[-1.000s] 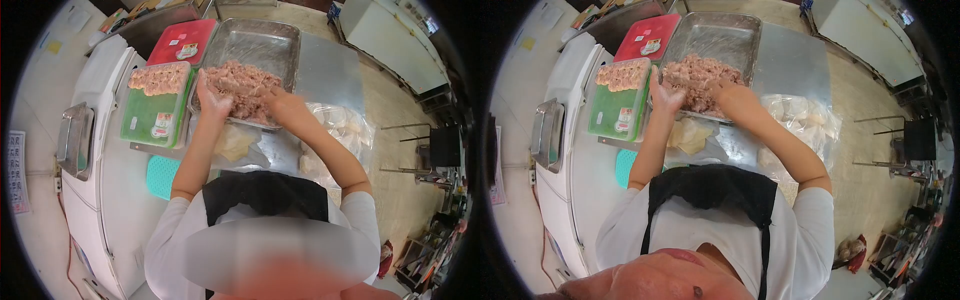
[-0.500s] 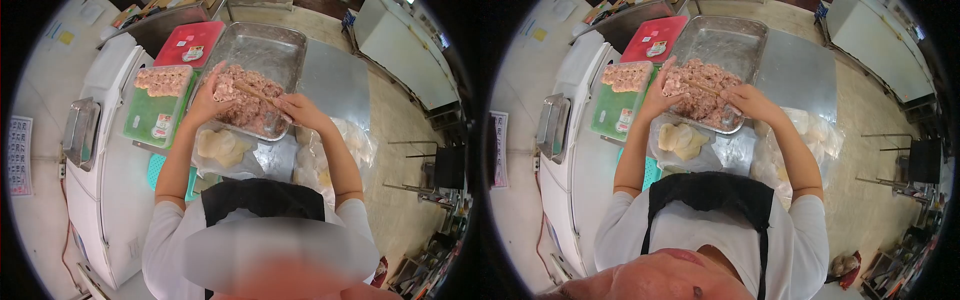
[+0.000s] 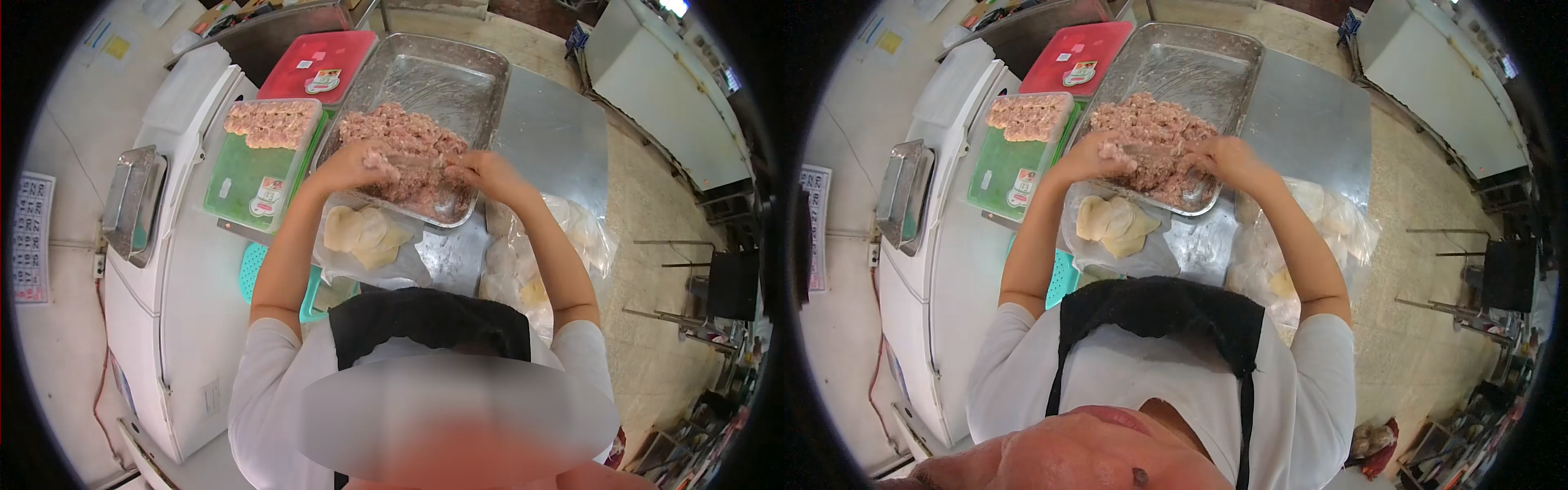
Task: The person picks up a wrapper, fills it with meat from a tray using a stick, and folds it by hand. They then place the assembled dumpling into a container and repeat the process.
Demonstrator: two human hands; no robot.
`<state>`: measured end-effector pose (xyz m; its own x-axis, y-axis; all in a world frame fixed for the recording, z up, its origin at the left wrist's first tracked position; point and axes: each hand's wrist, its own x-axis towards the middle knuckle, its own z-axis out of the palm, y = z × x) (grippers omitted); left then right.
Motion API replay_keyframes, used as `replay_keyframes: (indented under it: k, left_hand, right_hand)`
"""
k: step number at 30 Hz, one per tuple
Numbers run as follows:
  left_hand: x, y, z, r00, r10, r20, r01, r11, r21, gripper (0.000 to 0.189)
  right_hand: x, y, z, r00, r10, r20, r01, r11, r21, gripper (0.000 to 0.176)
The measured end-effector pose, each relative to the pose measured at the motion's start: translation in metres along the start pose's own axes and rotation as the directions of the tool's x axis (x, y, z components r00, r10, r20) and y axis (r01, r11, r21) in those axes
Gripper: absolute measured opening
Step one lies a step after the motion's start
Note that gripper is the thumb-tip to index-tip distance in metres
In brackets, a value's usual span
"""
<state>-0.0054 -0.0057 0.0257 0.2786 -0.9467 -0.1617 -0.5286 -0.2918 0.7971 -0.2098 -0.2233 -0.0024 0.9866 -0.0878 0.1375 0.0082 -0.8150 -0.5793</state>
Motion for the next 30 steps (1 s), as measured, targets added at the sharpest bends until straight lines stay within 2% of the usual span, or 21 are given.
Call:
replay_keyframes:
  k: [1, 2, 4, 6, 7, 8, 11, 12, 14, 15, 17, 18, 20, 21, 23, 24, 26, 27, 29, 30]
  left_hand:
    - [0.0, -0.002, 0.003, 0.996, -0.013, -0.09, 0.008, 0.998, -0.057, 0.045]
    - [0.001, -0.004, 0.007, 0.983, -0.029, -0.182, 0.009, 0.993, -0.115, 0.044]
    - [0.002, -0.014, 0.01, 0.968, -0.081, -0.237, 0.031, 0.978, -0.207, 0.045]
    - [0.006, -0.027, 0.009, 0.978, -0.136, -0.159, 0.089, 0.958, -0.273, 0.05]
    - [0.005, -0.032, 0.011, 0.976, -0.116, -0.186, 0.075, 0.974, -0.214, 0.053]
    - [0.004, -0.036, 0.012, 0.973, -0.089, -0.212, 0.058, 0.987, -0.152, 0.055]
    - [-0.007, -0.029, 0.0, 0.945, 0.066, -0.322, -0.071, 0.997, -0.004, 0.061]
    - [-0.015, -0.023, -0.004, 0.929, 0.123, -0.349, -0.118, 0.992, 0.035, 0.063]
    - [-0.025, -0.004, -0.02, 0.914, 0.28, -0.293, -0.282, 0.959, 0.034, 0.067]
    - [-0.028, 0.0, -0.026, 0.892, 0.358, -0.275, -0.364, 0.931, 0.03, 0.069]
    - [-0.026, -0.008, -0.032, 0.88, 0.392, -0.269, -0.371, 0.92, 0.128, 0.067]
    - [-0.026, -0.012, -0.037, 0.874, 0.408, -0.263, -0.372, 0.911, 0.179, 0.066]
    - [-0.029, 0.0, -0.047, 0.881, 0.447, -0.156, -0.427, 0.892, 0.146, 0.058]
    - [-0.031, 0.004, -0.051, 0.879, 0.465, -0.1, -0.453, 0.883, 0.126, 0.055]
    - [-0.027, -0.007, -0.057, 0.845, 0.528, -0.08, -0.506, 0.839, 0.2, 0.052]
    - [-0.023, -0.014, -0.059, 0.827, 0.558, -0.067, -0.53, 0.814, 0.237, 0.051]
    - [-0.005, -0.036, -0.057, 0.842, 0.526, -0.121, -0.501, 0.845, 0.19, 0.048]
    - [0.002, -0.046, -0.055, 0.848, 0.509, -0.152, -0.485, 0.858, 0.166, 0.047]
    - [0.008, -0.056, -0.053, 0.956, 0.281, -0.08, -0.287, 0.955, -0.081, 0.045]
    - [0.01, -0.058, -0.052, 0.986, 0.165, -0.02, -0.166, 0.966, -0.197, 0.044]
  right_hand:
    - [0.0, -0.007, -0.007, 0.998, 0.048, -0.032, -0.052, 0.992, -0.115, 0.031]
    - [-0.002, -0.021, -0.008, 0.992, 0.054, -0.11, -0.071, 0.986, -0.151, 0.03]
    - [-0.011, -0.056, 0.0, 0.963, 0.058, -0.264, -0.117, 0.97, -0.214, 0.028]
    - [-0.008, -0.047, 0.025, 0.965, 0.008, -0.263, -0.075, 0.967, -0.245, 0.027]
    - [-0.008, -0.041, 0.039, 0.965, -0.007, -0.261, -0.062, 0.965, -0.256, 0.026]
    - [-0.005, -0.027, 0.037, 0.974, 0.183, -0.131, -0.212, 0.942, -0.261, 0.027]
    - [-0.021, -0.017, 0.021, 0.929, 0.359, -0.093, -0.366, 0.847, -0.385, 0.027]
    - [-0.027, -0.022, 0.016, 0.921, 0.367, -0.131, -0.389, 0.864, -0.318, 0.027]
    - [-0.043, -0.044, -0.004, 0.895, 0.394, -0.207, -0.431, 0.883, -0.185, 0.028]
    - [-0.045, -0.059, -0.011, 0.907, 0.345, -0.242, -0.366, 0.93, -0.043, 0.029]
    - [-0.044, -0.09, -0.012, 0.912, 0.248, -0.328, -0.178, 0.957, 0.227, 0.03]
    - [-0.039, -0.1, -0.002, 0.927, 0.177, -0.332, -0.112, 0.972, 0.206, 0.03]
    - [-0.025, -0.118, 0.02, 0.942, 0.035, -0.334, 0.021, 0.987, 0.161, 0.03]
    - [-0.02, -0.127, 0.024, 0.958, 0.164, -0.233, -0.125, 0.977, 0.175, 0.029]
    - [-0.008, -0.141, 0.023, 0.911, 0.411, -0.027, -0.402, 0.901, 0.16, 0.028]
    - [-0.006, -0.137, 0.023, 0.93, 0.342, -0.133, -0.338, 0.94, 0.054, 0.028]
    - [-0.007, -0.126, 0.025, 0.937, 0.168, -0.307, -0.228, 0.958, -0.173, 0.028]
    - [-0.005, -0.138, 0.032, 0.913, 0.158, -0.376, -0.251, 0.944, -0.213, 0.027]
    - [0.0, -0.168, 0.049, 0.857, 0.119, -0.501, -0.298, 0.909, -0.293, 0.026]
    - [0.004, -0.151, 0.061, 0.853, 0.112, -0.509, -0.294, 0.91, -0.293, 0.026]
